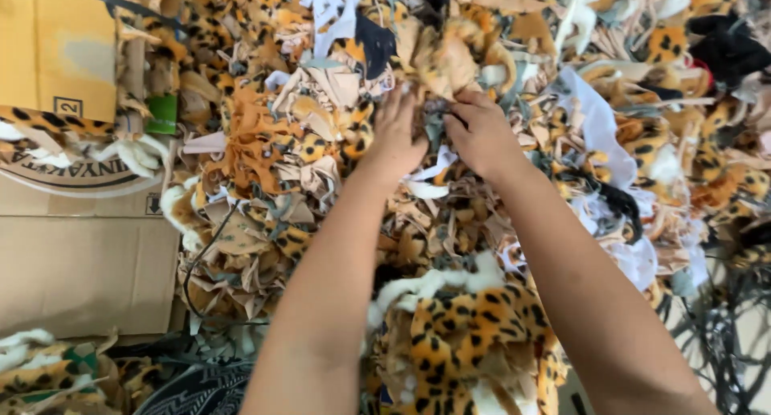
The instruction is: Stuffing leopard-print fabric casings with white fibrous stuffing material
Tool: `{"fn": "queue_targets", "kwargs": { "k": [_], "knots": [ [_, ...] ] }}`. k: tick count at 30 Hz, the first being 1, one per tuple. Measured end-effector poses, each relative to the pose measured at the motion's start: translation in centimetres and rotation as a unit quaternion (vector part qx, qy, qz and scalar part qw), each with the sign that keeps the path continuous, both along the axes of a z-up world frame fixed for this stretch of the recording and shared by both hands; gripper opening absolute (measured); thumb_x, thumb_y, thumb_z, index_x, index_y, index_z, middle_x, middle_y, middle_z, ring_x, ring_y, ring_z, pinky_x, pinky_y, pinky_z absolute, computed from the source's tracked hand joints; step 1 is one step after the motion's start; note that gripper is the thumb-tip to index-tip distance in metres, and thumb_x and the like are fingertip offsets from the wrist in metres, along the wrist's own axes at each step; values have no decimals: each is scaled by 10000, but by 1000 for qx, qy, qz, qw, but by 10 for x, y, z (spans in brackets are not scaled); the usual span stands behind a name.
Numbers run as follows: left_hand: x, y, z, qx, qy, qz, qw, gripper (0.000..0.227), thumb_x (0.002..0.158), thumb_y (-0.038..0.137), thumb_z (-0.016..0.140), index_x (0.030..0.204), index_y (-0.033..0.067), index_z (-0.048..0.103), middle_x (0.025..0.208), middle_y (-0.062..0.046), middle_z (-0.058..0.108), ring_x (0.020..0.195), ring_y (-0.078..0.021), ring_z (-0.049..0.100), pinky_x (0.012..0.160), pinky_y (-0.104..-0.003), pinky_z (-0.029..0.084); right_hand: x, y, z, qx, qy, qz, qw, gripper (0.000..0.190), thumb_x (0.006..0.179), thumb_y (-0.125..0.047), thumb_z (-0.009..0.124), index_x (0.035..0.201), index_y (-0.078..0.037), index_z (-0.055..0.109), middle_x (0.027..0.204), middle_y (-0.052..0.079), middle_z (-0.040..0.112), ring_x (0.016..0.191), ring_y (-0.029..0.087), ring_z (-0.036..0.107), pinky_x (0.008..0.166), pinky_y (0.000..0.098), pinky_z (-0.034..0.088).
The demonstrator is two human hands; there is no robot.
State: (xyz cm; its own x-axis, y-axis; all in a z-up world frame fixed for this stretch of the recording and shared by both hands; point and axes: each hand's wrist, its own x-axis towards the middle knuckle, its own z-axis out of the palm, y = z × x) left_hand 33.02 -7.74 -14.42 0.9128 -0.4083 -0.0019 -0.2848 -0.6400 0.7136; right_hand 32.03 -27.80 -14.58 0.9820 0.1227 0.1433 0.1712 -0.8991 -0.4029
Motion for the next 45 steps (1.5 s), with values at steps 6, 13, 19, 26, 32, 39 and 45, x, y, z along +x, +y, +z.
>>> {"fn": "queue_targets", "kwargs": {
  "k": [6,13,19,26,32,39,45],
  "knots": [
    [-24,22,38,-184,-209,44,959,450,955,58,607,1398,79,532,1412,-119,529,1363,-308,502,1151,-463,399,-68,7,101,186,-175,-52,965,164,903,-70,814,1034,-129,734,1070,55,644,1017,258,645,928,377,509],
    [-105,15,198,-340,-213,-96,911,872,926,293,793,1565,85,239,1596,-212,330,1488,-354,333,1286,-524,278,-156,28,227,317,-117,-75,938,236,967,68,688,1179,-33,674,973,77,634,769,118,582,718,240,511],
    [-169,22,280,-235,-60,-166,956,377,890,372,694,1209,172,671,1110,-61,746,1105,-290,709,910,-435,562,-234,39,263,506,-128,-46,851,505,968,2,626,1418,-89,418,1070,48,644,884,107,652,762,221,540],
    [-224,29,232,-317,43,25,947,287,835,359,756,1058,195,680,995,-69,714,985,-280,710,814,-377,565,-306,35,192,551,100,-152,814,237,858,-74,754,1087,-24,721,948,108,729,796,193,678,697,309,520],
    [-268,60,183,-309,140,118,933,291,865,358,752,985,148,591,942,-66,716,939,-235,689,836,-347,519,-347,34,172,662,61,-167,728,343,907,-232,711,1200,-84,613,953,73,671,759,198,685,566,308,562],
    [-309,77,163,-168,154,79,971,363,1015,61,483,1331,151,637,1345,-124,606,1189,-329,634,818,-402,666,-360,39,129,558,34,-289,777,443,931,-38,679,1314,-123,471,1105,99,653,894,217,692,693,317,606],
    [-319,72,180,-1,102,33,994,435,1012,20,449,1441,59,517,1408,-190,500,1120,-316,673,730,-367,678,-355,31,100,350,39,-342,871,290,910,-81,745,1173,-133,636,1106,131,723,902,279,731,648,360,615]
  ]
}}
